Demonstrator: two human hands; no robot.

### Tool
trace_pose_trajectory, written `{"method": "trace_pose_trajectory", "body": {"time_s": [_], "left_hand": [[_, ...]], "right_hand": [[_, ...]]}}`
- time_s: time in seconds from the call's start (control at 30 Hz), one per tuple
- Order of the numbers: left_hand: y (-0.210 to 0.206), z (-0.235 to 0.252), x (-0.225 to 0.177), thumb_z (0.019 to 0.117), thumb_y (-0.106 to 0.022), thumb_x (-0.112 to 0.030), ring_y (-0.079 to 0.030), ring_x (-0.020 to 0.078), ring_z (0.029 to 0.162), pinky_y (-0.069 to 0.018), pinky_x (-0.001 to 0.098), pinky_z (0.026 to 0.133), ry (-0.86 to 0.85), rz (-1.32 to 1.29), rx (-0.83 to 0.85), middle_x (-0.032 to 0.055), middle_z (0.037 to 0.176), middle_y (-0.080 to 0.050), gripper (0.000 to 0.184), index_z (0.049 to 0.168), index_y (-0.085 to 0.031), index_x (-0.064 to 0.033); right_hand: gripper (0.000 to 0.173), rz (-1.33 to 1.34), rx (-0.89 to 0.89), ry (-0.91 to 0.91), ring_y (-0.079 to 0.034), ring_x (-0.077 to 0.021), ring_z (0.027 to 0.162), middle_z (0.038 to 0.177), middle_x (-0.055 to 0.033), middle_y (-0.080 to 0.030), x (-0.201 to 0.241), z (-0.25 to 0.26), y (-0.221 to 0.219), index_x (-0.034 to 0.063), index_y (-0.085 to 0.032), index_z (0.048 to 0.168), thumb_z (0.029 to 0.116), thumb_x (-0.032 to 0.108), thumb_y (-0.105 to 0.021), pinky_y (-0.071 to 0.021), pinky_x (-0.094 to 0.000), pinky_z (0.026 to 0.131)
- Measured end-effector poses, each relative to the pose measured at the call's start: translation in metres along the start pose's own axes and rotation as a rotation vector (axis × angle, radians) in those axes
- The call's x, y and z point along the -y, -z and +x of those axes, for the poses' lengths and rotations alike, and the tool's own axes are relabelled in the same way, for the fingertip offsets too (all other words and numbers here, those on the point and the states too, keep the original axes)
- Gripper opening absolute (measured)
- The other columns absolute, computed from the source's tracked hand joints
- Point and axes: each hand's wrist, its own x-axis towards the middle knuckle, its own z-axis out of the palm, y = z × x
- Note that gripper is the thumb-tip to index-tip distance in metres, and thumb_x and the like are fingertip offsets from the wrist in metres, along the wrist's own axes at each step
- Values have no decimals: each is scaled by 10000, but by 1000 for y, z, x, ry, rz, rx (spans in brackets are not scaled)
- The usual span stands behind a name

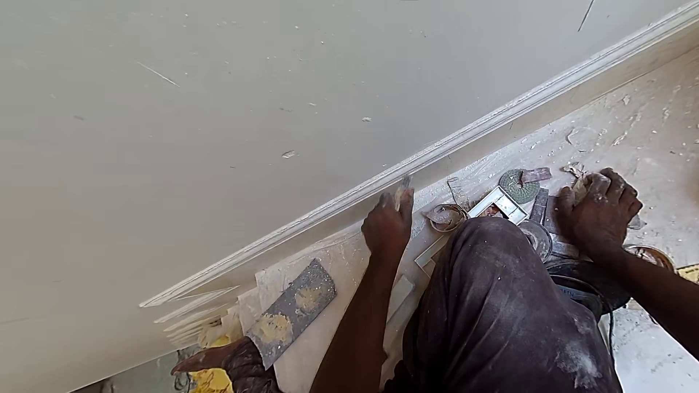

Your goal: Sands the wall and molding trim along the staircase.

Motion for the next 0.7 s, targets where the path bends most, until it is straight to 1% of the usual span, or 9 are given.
{"method": "trace_pose_trajectory", "body": {"time_s": [0.07, 0.1, 0.2, 0.23, 0.3, 0.37, 0.47, 0.53, 0.7], "left_hand": [[5, 13, -34, 1070, -392, -590, -715, 437, 979, -554, 628, 806, -6, 11, 80, 244, 1031, -720, 677, 1179, -680, 13], [5, 17, -55, 1067, -383, -601, -715, 424, 1011, -555, 621, 826, -14, 5, 116, 234, 1057, -725, 684, 1206, -678, 0], [-1, 22, -94, 1054, -361, -647, -723, 362, 954, -563, 574, 774, -38, -59, 141, 183, 974, -719, 689, 1094, -672, -32], [-5, 20, -89, 1053, -348, -653, -723, 348, 917, -564, 559, 742, -47, -59, 128, 165, 938, -711, 682, 1063, -655, -44], [-9, 10, -62, 1058, -373, -628, -729, 384, 928, -571, 593, 752, -62, -41, 92, 196, 989, -726, 688, 1152, -674, -16], [-10, -2, -22, 1054, -415, -607, -731, 416, 916, -572, 615, 738, -82, 37, 23, 226, 1025, -729, 679, 1174, -688, 4], [2, -10, 25, 1036, -480, -591, -728, 420, 792, -563, 600, 625, -149, 155, -132, 231, 931, -719, 657, 1020, -708, 24], [15, -7, 38, 1026, -487, -607, -723, 412, 764, -548, 580, 597, -159, 231, -164, 224, 908, -716, 671, 976, -708, 25], [29, 5, 46, 1021, -467, -635, -724, 409, 764, -543, 567, 583, -177, 342, -172, 212, 897, -718, 681, 983, -704, 2]], "right_hand": [[721, 1, -12, 3, -403, -484, 1431, 1550, -270, -429, 1, 1, 1, -29, -546, 1364, 980, 563, -398, -322, -690, 1086], [719, -1, -15, 1, -408, -483, 1429, 1548, -269, -434, 1, 1, 1, -29, -550, 1361, 979, 562, -400, -323, -689, 1085], [711, -5, -11, 0, -405, -468, 1434, 1552, -251, -434, 0, 1, 1, -7, -547, 1361, 978, 572, -394, -326, -678, 1088], [713, -1, -5, 2, -402, -467, 1436, 1553, -251, -431, 1, 0, 1, -8, -544, 1361, 978, 574, -392, -323, -680, 1088], [726, 9, -10, 4, -399, -472, 1437, 1550, -259, -433, 1, 1, 1, -17, -547, 1361, 976, 577, -387, -317, -686, 1087], [739, 10, -6, 1, -394, -481, 1439, 1552, -264, -430, 0, 1, 1, -19, -543, 1370, 974, 585, -385, -310, -690, 1089], [762, 12, 16, 6, -381, -494, 1443, 1553, -281, -416, -1, 1, 1, -28, -525, 1382, 968, 595, -383, -304, -706, 1090], [761, 14, 16, 8, -382, -500, 1440, 1552, -284, -413, 1, 2, 3, -34, -521, 1378, 968, 592, -381, -307, -710, 1085], [748, 31, 5, 7, -382, -505, 1435, 1548, -289, -414, 1, 3, 4, -38, -523, 1371, 973, 579, -386, -301, -708, 1088]]}}
